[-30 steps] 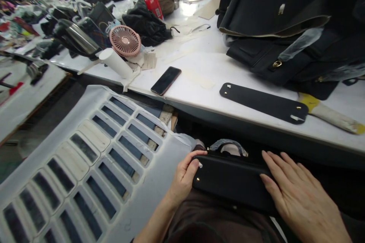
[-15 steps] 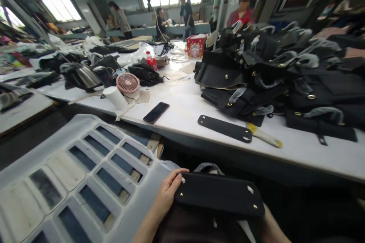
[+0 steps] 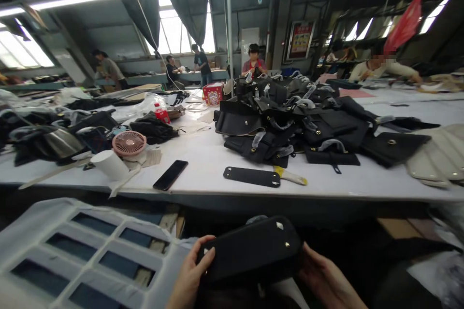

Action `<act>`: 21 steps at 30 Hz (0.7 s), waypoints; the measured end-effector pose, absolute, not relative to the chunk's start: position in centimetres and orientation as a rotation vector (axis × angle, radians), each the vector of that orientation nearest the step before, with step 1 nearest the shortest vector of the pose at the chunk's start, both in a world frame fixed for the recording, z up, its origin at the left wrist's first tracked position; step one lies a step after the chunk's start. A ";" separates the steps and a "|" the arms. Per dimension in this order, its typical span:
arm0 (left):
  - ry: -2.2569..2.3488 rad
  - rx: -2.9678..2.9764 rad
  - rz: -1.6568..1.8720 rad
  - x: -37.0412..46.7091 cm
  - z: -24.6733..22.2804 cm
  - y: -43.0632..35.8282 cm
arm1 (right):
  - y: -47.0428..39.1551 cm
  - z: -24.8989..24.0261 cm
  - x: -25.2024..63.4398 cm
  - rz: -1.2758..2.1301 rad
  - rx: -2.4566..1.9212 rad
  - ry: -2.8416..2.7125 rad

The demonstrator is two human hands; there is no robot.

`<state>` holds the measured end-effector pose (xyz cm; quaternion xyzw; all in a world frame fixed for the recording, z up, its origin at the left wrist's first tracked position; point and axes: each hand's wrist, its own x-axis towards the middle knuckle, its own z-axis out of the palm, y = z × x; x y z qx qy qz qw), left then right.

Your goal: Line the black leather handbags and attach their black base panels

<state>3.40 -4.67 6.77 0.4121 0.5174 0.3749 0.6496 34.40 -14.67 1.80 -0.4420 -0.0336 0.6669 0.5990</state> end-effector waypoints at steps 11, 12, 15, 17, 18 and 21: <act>1.218 0.873 0.840 3.9 8.0 -5.1 | -14.6 -1.0 29.5 1.447 -0.833 -0.268; 1.222 0.866 0.846 3.9 7.8 -5.1 | -14.5 -1.0 29.3 1.439 -0.833 -0.279; 1.220 0.861 0.853 3.7 7.0 -5.0 | -14.8 -1.1 29.3 1.448 -0.797 -0.227; 1.211 0.876 0.851 3.3 6.4 -4.8 | -15.2 -1.6 29.5 1.507 -0.767 -0.162; 1.205 0.892 0.840 3.1 6.1 -4.6 | -15.3 -1.9 29.7 1.536 -0.765 -0.138; 1.193 0.932 0.820 2.7 5.6 -4.2 | -14.8 -2.7 29.9 1.523 -0.811 -0.107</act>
